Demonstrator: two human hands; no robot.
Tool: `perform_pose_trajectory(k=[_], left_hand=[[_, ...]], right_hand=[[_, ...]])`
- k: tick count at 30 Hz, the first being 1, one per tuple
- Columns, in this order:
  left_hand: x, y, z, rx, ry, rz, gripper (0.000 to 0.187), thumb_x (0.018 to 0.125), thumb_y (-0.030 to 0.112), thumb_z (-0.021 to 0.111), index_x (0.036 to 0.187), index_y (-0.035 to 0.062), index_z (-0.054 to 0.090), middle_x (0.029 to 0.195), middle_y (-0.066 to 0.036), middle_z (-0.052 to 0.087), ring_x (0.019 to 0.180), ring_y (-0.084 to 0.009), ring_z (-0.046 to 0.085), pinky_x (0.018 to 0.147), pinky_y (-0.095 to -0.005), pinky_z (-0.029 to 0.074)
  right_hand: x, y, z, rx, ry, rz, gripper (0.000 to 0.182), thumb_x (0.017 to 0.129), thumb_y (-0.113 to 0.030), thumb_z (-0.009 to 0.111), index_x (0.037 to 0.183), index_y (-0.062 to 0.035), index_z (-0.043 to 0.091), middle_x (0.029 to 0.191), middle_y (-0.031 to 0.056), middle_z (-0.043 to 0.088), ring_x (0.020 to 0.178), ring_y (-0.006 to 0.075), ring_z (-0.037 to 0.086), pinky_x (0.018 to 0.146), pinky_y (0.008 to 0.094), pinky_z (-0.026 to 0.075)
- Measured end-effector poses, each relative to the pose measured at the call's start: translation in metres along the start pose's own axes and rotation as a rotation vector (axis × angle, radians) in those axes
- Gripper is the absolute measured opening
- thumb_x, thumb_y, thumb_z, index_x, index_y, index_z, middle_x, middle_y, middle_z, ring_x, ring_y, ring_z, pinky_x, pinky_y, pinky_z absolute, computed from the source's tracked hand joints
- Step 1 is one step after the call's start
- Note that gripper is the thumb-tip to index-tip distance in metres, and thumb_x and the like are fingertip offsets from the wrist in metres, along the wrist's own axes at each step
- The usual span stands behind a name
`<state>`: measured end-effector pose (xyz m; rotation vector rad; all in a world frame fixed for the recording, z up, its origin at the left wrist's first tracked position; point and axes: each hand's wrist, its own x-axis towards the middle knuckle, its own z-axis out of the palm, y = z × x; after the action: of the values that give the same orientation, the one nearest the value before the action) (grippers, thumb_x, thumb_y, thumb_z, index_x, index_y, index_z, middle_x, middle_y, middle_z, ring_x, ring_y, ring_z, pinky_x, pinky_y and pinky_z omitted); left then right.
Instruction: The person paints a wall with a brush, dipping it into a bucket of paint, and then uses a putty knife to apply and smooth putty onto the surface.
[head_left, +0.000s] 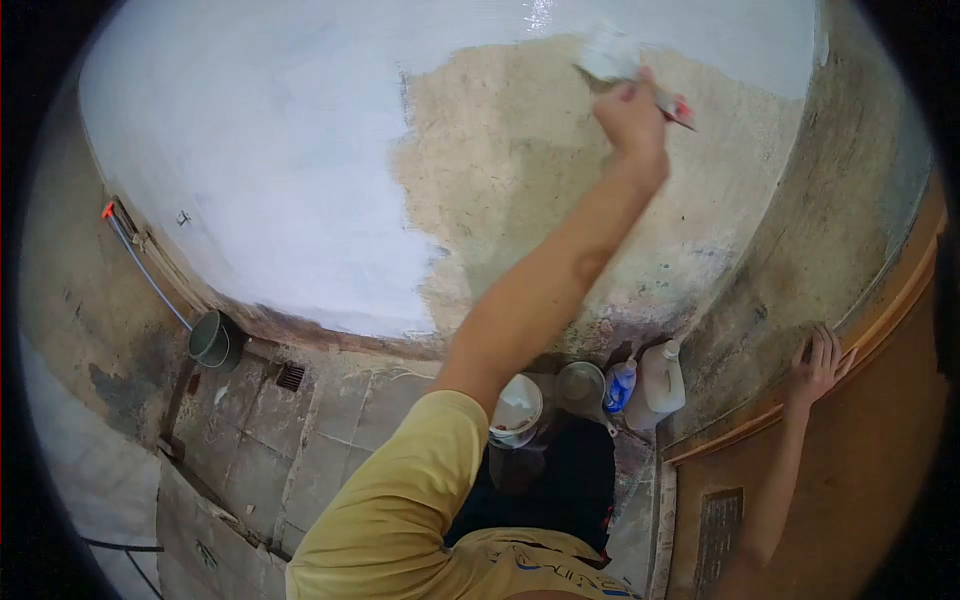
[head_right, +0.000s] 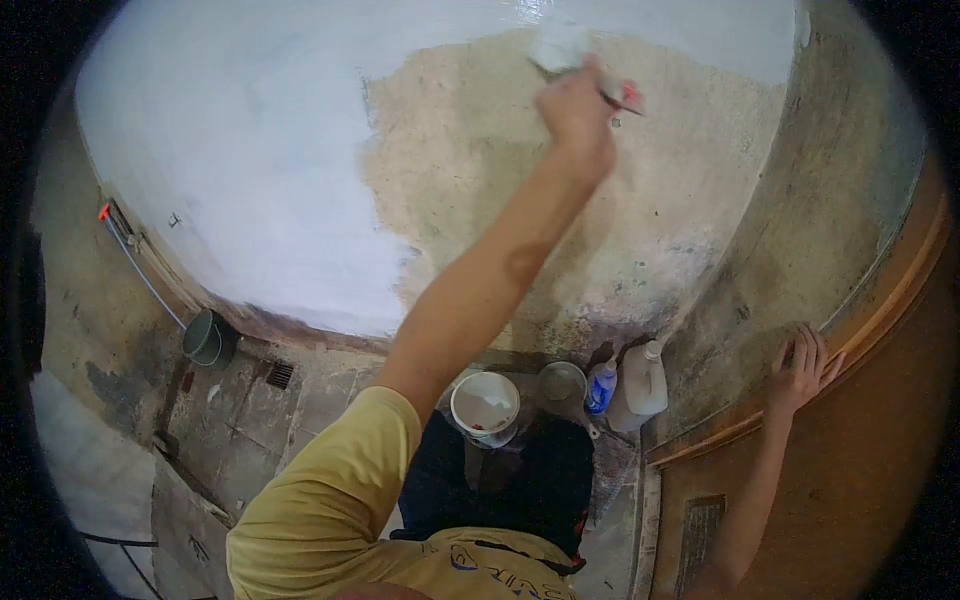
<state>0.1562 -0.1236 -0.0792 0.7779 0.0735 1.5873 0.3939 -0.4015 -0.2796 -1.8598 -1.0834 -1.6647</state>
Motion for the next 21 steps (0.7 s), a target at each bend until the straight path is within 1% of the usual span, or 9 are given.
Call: perform_pose_trajectory(k=[2,4,5,7,9,11,13,15,21], left_hand=[[-0.008,-0.019,0.003,0.016,-0.040,0.014,0.030,0.094,0.013,0.058,0.068,-0.0007,0.052,0.062,-0.004,0.051,0.051,-0.0179,0.056,0.046,-0.0346,0.049],[-0.032,-0.011,0.012,-0.136,-0.060,-0.211,0.031,0.094,0.014,0.059,0.067,0.0011,0.052,0.061,-0.002,0.049,0.049,-0.0143,0.051,0.044,-0.0318,0.043],[-0.034,-0.005,0.011,-0.133,-0.060,-0.205,0.031,0.094,0.014,0.059,0.067,0.0011,0.052,0.061,-0.002,0.049,0.049,-0.0143,0.051,0.044,-0.0318,0.043],[-0.030,0.011,0.005,-0.149,-0.017,-0.154,0.033,0.093,0.015,0.061,0.064,0.0030,0.051,0.061,0.000,0.047,0.052,-0.0110,0.045,0.046,-0.0296,0.039],[0.002,0.018,-0.020,-0.003,0.050,0.024,0.034,0.092,0.016,0.063,0.063,0.0041,0.051,0.063,0.000,0.048,0.055,-0.0099,0.041,0.048,-0.0293,0.037],[0.025,0.046,-0.037,0.016,0.096,0.149,0.034,0.092,0.017,0.065,0.063,0.0046,0.051,0.063,0.000,0.049,0.056,-0.0105,0.043,0.050,-0.0296,0.040],[0.056,0.079,-0.061,0.138,0.165,0.195,0.015,0.093,0.008,0.058,0.089,-0.0058,0.054,0.078,-0.011,0.056,0.059,-0.0204,0.058,0.049,-0.0327,0.051],[0.066,0.110,-0.067,-0.072,0.076,0.313,0.015,0.094,0.006,0.056,0.093,-0.0083,0.053,0.081,-0.014,0.058,0.063,-0.0221,0.061,0.049,-0.0314,0.053],[0.090,0.145,-0.074,-0.120,0.248,0.291,0.022,0.094,0.004,0.054,0.105,-0.0141,0.048,0.088,-0.019,0.058,0.067,-0.0268,0.063,0.056,-0.0326,0.059]], right_hand=[[0.000,0.001,0.001,0.004,-0.001,0.001,0.017,0.081,-0.010,0.068,0.098,-0.0137,0.067,0.107,-0.0041,0.068,0.107,0.0141,0.060,0.114,0.0466,0.024],[-0.001,0.002,0.002,0.008,0.006,-0.003,0.017,0.081,-0.010,0.068,0.098,-0.0130,0.067,0.106,-0.0035,0.068,0.106,0.0143,0.061,0.114,0.0463,0.025],[-0.002,0.003,0.002,0.014,0.009,-0.003,0.017,0.081,-0.010,0.068,0.098,-0.0130,0.067,0.106,-0.0035,0.068,0.106,0.0143,0.061,0.114,0.0463,0.025],[-0.003,0.004,0.004,0.001,0.035,-0.026,0.013,0.081,-0.011,0.070,0.094,-0.0110,0.068,0.103,-0.0022,0.069,0.107,0.0153,0.061,0.114,0.0465,0.025],[-0.002,0.004,0.004,0.008,0.039,-0.017,0.013,0.080,-0.011,0.070,0.094,-0.0112,0.068,0.103,-0.0023,0.069,0.107,0.0152,0.061,0.114,0.0464,0.025],[-0.002,0.003,0.006,0.012,0.035,-0.009,0.014,0.080,-0.010,0.071,0.093,-0.0114,0.068,0.103,-0.0023,0.069,0.107,0.0151,0.061,0.114,0.0462,0.025],[-0.003,0.003,0.005,0.000,0.029,-0.005,0.015,0.079,-0.010,0.071,0.094,-0.0119,0.068,0.104,-0.0022,0.069,0.107,0.0149,0.061,0.114,0.0463,0.024],[-0.003,0.004,0.004,-0.006,0.010,0.001,0.015,0.080,-0.010,0.071,0.094,-0.0123,0.068,0.105,-0.0024,0.069,0.107,0.0148,0.061,0.115,0.0462,0.024],[-0.002,0.002,0.002,0.001,-0.016,0.017,0.016,0.079,-0.011,0.071,0.095,-0.0128,0.068,0.106,-0.0029,0.068,0.108,0.0147,0.060,0.115,0.0469,0.024]])
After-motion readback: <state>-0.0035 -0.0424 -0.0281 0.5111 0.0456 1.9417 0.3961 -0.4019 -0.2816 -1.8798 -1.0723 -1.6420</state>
